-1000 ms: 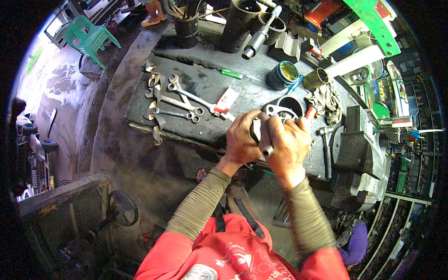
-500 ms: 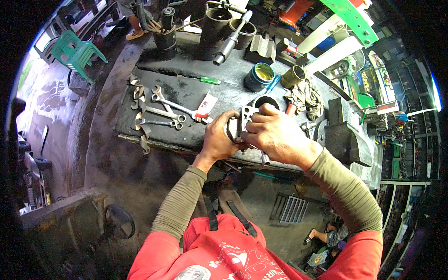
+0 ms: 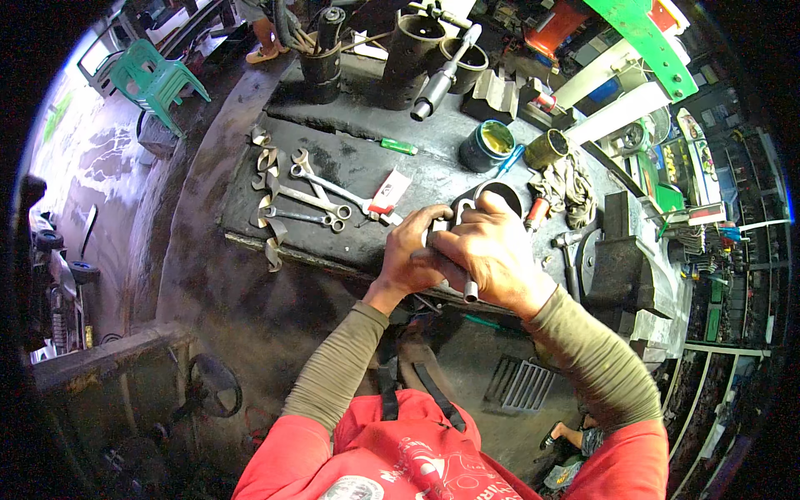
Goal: The person disassembles a small electric motor on a workbench, removes the rotor, and uses jumper cables to test the motor while seated on the floor. They then reassemble the motor and use pliers to adjust internal components.
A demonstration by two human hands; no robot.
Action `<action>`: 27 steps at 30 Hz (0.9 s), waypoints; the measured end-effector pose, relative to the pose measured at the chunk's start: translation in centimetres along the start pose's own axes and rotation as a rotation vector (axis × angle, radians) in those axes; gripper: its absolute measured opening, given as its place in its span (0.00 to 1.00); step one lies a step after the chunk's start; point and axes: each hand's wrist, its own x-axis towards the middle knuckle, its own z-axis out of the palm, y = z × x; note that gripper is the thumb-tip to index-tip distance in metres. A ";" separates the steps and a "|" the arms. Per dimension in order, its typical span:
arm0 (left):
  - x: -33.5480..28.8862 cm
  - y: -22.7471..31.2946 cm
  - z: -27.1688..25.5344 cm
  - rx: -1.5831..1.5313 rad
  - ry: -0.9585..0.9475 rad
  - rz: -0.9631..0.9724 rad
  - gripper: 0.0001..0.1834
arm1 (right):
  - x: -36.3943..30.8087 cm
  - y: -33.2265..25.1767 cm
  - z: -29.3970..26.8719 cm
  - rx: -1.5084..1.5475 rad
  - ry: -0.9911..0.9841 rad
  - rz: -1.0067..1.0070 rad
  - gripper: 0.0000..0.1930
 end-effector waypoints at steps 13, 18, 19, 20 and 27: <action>-0.1 0.7 -0.1 -0.041 -0.036 -0.098 0.49 | -1.3 -1.7 -4.0 -0.122 -0.211 0.198 0.09; 0.2 0.9 -0.3 -0.031 -0.082 -0.095 0.51 | -1.8 0.4 -4.1 -0.103 -0.281 -0.013 0.09; 0.2 0.9 -0.4 -0.026 -0.093 -0.113 0.51 | -1.8 0.6 -3.8 -0.100 -0.325 -0.038 0.08; 0.2 0.8 -0.5 0.012 -0.079 -0.076 0.50 | -1.7 0.9 -3.6 -0.125 -0.314 -0.127 0.08; 0.6 0.5 -1.1 -0.064 -0.140 -0.051 0.50 | 1.0 3.2 -3.7 -0.245 -0.194 -0.622 0.07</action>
